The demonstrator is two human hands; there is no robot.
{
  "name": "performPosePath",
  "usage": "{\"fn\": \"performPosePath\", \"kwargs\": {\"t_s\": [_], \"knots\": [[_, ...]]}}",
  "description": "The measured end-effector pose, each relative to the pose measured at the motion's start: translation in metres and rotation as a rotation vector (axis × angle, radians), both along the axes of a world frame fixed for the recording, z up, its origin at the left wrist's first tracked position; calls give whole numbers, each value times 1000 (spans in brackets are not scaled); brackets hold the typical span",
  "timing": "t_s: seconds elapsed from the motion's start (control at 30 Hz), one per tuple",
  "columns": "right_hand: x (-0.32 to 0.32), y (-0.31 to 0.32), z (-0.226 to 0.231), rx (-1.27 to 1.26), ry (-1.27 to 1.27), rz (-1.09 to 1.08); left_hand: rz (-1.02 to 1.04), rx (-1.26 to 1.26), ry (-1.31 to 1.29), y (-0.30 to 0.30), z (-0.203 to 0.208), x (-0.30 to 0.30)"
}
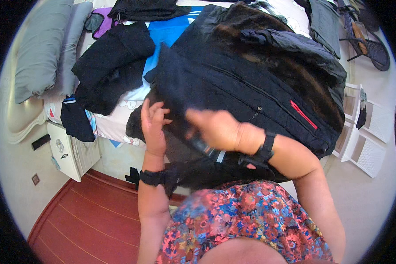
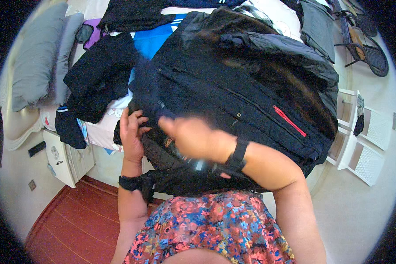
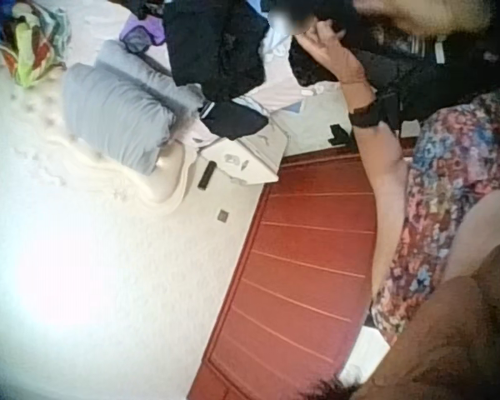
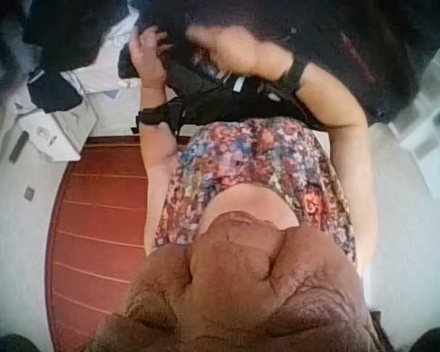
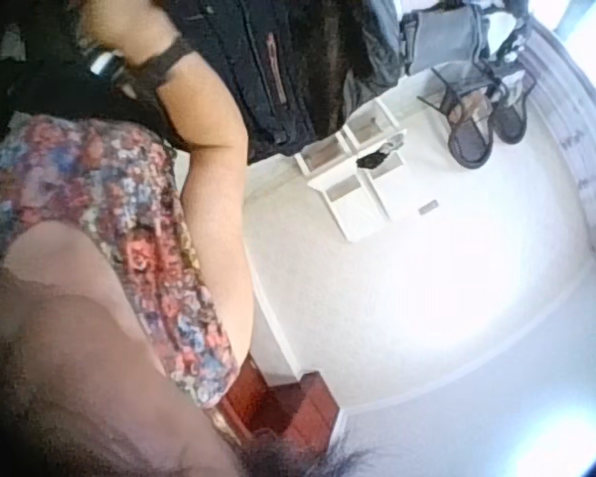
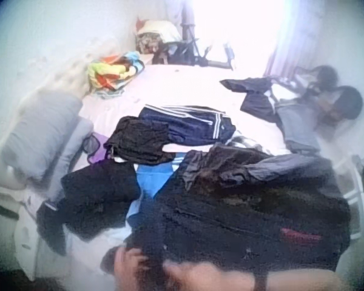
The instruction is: The person folds a black jacket on a bed, places it into a wardrobe, and then begins folding a grey garment and a black jacket with red zippers.
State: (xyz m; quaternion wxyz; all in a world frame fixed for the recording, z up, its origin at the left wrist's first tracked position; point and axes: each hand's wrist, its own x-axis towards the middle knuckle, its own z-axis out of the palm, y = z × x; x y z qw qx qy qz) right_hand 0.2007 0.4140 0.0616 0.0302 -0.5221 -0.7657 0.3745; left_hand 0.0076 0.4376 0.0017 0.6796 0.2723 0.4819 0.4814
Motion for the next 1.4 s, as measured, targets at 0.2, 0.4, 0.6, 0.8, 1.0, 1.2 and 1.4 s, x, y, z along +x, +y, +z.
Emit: {"fn": "performPosePath", "kwargs": {"t_s": [0.2, 0.4, 0.6, 0.8, 1.0, 1.2, 1.4], "knots": [[-28, -27, -2, 174, -24, 415, 240, -53, -6, -8, 2, -11], [11, 31, -16, 122, 58, 6, 430, -251, -91, -34, -15, -30], [40, 92, -58, 245, -228, -122, 495, -199, -14, -47, -8, -31], [41, 114, -95, 345, -506, 29, 522, -97, 77, -61, 3, -27], [64, 139, -97, 171, -513, -161, 536, -27, 123, -57, 12, -26], [96, 137, -41, -459, 871, -816, 569, -13, 166, -47, 4, -33], [73, 113, 19, -472, 1277, -844, 458, 222, 159, -1, 29, -22]]}}
